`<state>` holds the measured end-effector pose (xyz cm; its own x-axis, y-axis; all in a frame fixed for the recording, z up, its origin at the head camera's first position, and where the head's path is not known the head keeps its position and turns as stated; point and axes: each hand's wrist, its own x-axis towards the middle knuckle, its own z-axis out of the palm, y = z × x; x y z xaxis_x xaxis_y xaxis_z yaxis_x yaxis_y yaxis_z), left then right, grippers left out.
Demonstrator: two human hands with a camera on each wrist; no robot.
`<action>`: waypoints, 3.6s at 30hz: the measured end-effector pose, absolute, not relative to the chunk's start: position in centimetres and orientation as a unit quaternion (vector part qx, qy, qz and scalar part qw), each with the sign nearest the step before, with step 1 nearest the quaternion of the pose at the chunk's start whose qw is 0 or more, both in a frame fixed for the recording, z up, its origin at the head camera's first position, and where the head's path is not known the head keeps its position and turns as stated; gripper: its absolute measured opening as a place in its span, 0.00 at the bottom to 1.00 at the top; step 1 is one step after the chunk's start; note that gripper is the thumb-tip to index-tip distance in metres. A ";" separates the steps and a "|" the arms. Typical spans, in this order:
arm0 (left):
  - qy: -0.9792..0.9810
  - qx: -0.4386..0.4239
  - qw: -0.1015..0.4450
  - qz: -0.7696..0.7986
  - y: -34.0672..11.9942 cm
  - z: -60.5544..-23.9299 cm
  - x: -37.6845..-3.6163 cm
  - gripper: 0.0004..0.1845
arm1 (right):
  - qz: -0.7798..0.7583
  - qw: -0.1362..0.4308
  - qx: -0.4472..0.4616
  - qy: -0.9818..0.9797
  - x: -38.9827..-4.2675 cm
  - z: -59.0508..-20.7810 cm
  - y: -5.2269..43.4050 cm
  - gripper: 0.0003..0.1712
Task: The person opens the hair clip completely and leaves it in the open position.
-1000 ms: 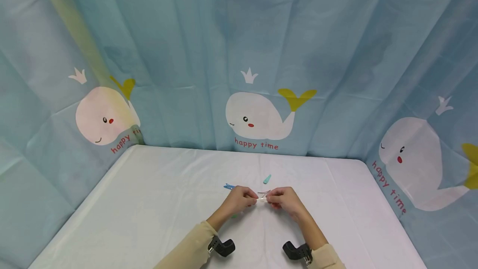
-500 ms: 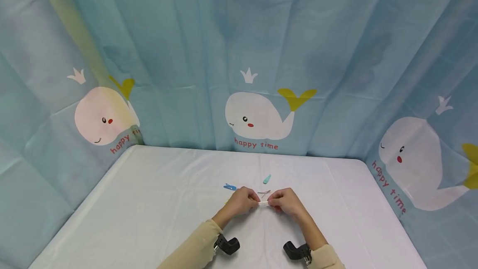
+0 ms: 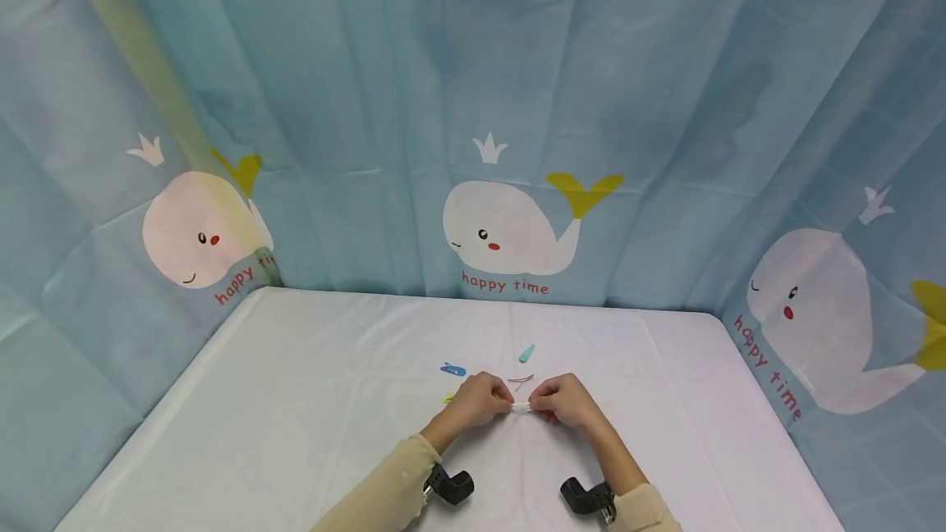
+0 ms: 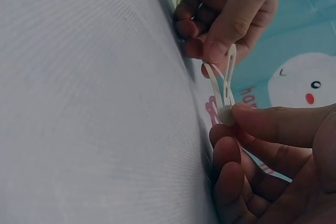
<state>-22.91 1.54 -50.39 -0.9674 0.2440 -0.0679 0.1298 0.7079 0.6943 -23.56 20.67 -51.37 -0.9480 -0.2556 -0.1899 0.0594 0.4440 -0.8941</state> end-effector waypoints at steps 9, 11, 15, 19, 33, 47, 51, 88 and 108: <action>0.919 0.105 0.081 0.370 1.4 -50.5 -23.0 0.05 | -0.521 0.148 -0.056 0.839 -23.6 -51.3 20.7 0.07; 0.919 0.105 0.083 0.371 1.4 -50.4 -23.1 0.06 | -0.521 0.147 -0.054 0.839 -23.6 -51.2 20.7 0.08; 0.919 0.104 0.080 0.373 1.5 -50.1 -23.2 0.06 | -0.523 0.140 -0.046 0.839 -23.8 -51.0 20.6 0.08; 0.918 0.101 0.071 0.378 1.6 -49.6 -23.6 0.05 | -0.522 0.124 -0.037 0.843 -24.3 -50.7 20.5 0.09; 0.910 0.068 0.064 0.404 1.9 -49.4 -25.6 0.04 | -0.517 0.071 0.013 0.853 -26.3 -50.2 19.6 0.08; 0.901 0.049 0.003 0.430 2.2 -49.8 -27.8 0.05 | -0.449 0.042 0.040 0.892 -29.0 -50.0 19.3 0.07; 0.890 0.052 -0.020 0.452 2.2 -50.0 -28.3 0.05 | -0.420 0.043 0.033 0.906 -29.7 -50.3 19.3 0.09; 0.913 0.023 0.006 0.407 3.5 -51.1 -29.4 0.05 | -0.315 0.040 -0.050 0.947 -30.6 -50.5 17.7 0.03; 0.875 0.020 -0.015 0.483 3.4 -51.5 -29.0 0.03 | -0.334 0.029 -0.063 0.940 -30.0 -50.8 18.0 0.04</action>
